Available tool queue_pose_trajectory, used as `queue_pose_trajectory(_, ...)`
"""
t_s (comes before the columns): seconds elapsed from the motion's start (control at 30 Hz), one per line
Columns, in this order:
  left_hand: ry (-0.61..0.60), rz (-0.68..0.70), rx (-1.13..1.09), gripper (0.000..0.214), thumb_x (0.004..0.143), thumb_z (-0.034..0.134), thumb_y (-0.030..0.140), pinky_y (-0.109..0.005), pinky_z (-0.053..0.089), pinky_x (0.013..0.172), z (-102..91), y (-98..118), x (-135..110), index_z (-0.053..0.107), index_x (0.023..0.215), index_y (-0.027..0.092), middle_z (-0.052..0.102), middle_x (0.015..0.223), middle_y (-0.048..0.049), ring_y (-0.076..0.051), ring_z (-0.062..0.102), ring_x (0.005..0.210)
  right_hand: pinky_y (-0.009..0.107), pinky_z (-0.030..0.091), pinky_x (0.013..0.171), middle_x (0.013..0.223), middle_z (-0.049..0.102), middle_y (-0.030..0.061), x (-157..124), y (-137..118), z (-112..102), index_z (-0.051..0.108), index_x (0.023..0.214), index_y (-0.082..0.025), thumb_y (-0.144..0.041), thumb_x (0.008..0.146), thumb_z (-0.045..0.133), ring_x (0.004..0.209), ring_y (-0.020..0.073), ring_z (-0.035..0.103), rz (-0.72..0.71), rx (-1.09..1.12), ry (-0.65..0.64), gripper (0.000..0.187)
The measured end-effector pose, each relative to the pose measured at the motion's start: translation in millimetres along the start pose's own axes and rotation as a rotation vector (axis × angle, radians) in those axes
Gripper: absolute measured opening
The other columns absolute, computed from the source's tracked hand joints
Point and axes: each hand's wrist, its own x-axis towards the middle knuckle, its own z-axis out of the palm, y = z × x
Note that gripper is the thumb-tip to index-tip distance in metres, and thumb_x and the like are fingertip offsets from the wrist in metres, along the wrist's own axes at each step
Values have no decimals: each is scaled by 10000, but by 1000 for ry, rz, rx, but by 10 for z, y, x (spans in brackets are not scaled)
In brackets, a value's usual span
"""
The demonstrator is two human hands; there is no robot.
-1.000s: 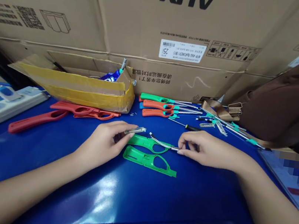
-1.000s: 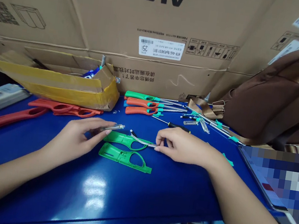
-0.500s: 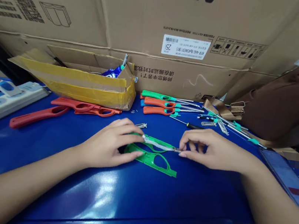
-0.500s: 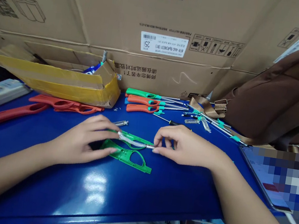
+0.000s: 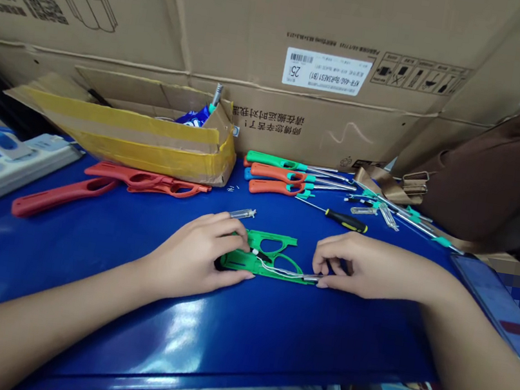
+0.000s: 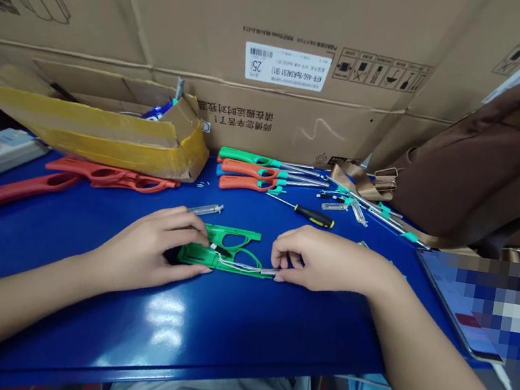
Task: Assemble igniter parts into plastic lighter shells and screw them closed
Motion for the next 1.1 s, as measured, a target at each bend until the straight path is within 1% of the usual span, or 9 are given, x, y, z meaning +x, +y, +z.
queue_pose_trajectory(0.1,22,-29,9,237,882,733,396,-376,493,875,1,25,2,728,981,181,689,1040,-77,-224,631,932,231,410,594,816,671,-9,4,5,4,690,867,-202,-275,899,688,670,112,571,18,-15,7,80)
queue_pose_trajectory(0.23,23,-58,12,228,888,717,412,-372,498,845,5,41,1,724,949,193,675,1029,-78,-224,614,916,243,406,608,815,664,7,34,1,10,680,835,-190,-256,905,676,674,122,566,7,-20,34,96)
queue_pose_trajectory(0.4,13,-101,-19,240,885,722,427,-363,511,821,15,49,1,704,931,192,657,990,-70,-229,611,906,261,406,662,879,668,22,48,13,6,621,778,-186,-144,893,631,756,143,586,11,-89,111,123)
queue_pose_trajectory(0.5,11,-118,-24,239,877,733,427,-353,517,803,19,54,0,697,927,197,653,984,-62,-228,616,904,257,398,643,876,664,14,44,36,13,614,764,-189,-124,880,637,737,136,581,30,-85,131,135)
queue_pose_trajectory(0.67,15,-146,-37,243,865,747,424,-351,530,799,30,72,-3,693,926,194,655,986,-54,-226,634,911,231,387,609,844,647,-4,77,59,62,628,756,-181,-122,869,674,668,101,554,5,-38,154,136)
queue_pose_trajectory(0.77,11,-166,-40,251,859,753,429,-357,537,803,28,79,0,695,933,195,660,996,-52,-233,645,928,223,380,602,835,643,-7,94,57,81,630,753,-178,-138,866,696,664,96,548,8,-39,175,137)
queue_pose_trajectory(0.93,-1,-183,-38,254,856,756,435,-366,540,799,26,74,6,696,924,197,663,985,-46,-236,650,919,225,379,600,805,634,-9,85,47,51,633,738,-173,-127,859,693,642,96,535,47,-39,162,143)
queue_pose_trajectory(1.1,11,-213,-60,261,856,749,446,-366,544,813,47,70,-1,691,933,204,664,1010,-49,-236,659,927,233,410,626,822,656,3,93,55,49,688,769,-179,-127,876,673,685,114,576,-12,-37,150,120)
